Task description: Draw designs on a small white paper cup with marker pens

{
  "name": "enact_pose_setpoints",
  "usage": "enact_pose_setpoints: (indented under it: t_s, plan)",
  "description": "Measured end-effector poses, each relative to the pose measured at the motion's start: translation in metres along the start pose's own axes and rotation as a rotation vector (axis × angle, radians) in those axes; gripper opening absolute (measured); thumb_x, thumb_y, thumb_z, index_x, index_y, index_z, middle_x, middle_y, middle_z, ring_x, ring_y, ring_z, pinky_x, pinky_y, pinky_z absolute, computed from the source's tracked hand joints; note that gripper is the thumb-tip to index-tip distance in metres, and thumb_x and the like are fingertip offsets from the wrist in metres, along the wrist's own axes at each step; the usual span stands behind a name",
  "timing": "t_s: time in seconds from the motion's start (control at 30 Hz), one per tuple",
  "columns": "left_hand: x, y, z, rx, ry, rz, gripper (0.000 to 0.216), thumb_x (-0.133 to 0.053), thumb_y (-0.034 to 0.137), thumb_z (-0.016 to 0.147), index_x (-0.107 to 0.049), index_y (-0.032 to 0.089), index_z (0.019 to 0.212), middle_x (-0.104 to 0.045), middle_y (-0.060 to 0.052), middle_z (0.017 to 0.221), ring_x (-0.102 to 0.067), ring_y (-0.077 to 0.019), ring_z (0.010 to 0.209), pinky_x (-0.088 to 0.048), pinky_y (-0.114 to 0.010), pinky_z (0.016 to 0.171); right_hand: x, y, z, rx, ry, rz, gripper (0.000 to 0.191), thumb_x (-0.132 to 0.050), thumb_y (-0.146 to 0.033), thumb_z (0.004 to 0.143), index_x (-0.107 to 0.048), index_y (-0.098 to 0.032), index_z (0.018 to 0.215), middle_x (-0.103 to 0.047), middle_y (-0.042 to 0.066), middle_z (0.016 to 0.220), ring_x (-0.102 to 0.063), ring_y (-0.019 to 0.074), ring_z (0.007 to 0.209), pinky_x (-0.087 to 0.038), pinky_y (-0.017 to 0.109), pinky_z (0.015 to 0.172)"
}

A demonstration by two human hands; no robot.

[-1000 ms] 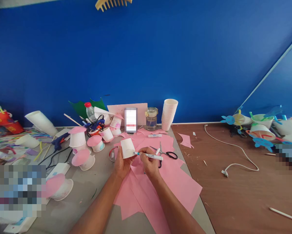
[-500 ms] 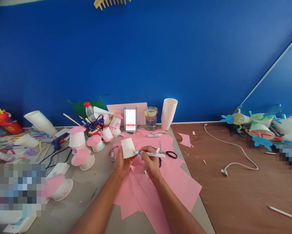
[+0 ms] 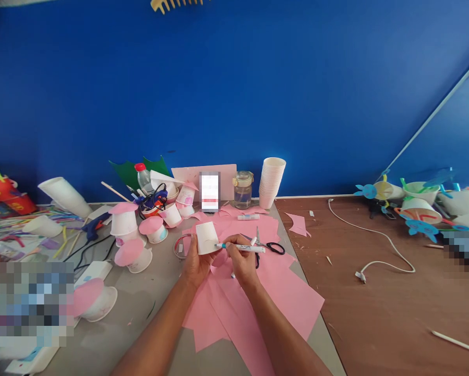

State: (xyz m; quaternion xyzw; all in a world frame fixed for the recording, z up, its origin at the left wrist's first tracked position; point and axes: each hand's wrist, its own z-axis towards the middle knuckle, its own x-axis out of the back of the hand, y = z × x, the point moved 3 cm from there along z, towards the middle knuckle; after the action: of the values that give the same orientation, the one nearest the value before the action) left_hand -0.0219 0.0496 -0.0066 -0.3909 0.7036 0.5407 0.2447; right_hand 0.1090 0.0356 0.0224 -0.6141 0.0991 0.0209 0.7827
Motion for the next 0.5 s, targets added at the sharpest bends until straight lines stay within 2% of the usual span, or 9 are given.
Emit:
enact_pose_setpoints:
  t_s: [0.23,0.5]
  plan:
    - [-0.0009,0.0007,-0.0017,0.024,0.001,0.001,0.028,-0.058,0.041,0.087,-0.065,0.014,0.093,-0.069,-0.005,0.079,-0.066,-0.0174,0.069,-0.059,-0.033,0.065,0.0015,0.0014,0.0016,0.0,0.03,0.028,0.012,-0.054,-0.025,0.074,-0.061,-0.02,0.065,-0.047,-0.004,0.053,-0.043,0.0126,0.054,-0.035,0.026,0.054]
    - [0.0016,-0.0005,0.0005,0.024,-0.021,0.011,0.036,-0.056,0.046,0.087,-0.065,0.014,0.098,-0.07,-0.007,0.083,-0.066,-0.0182,0.072,-0.06,-0.034,0.067,-0.0005,-0.0002,0.0006,-0.012,-0.007,0.019,0.013,-0.053,-0.024,0.073,-0.06,-0.019,0.063,-0.046,-0.004,0.052,-0.04,0.0118,0.052,-0.033,0.025,0.052]
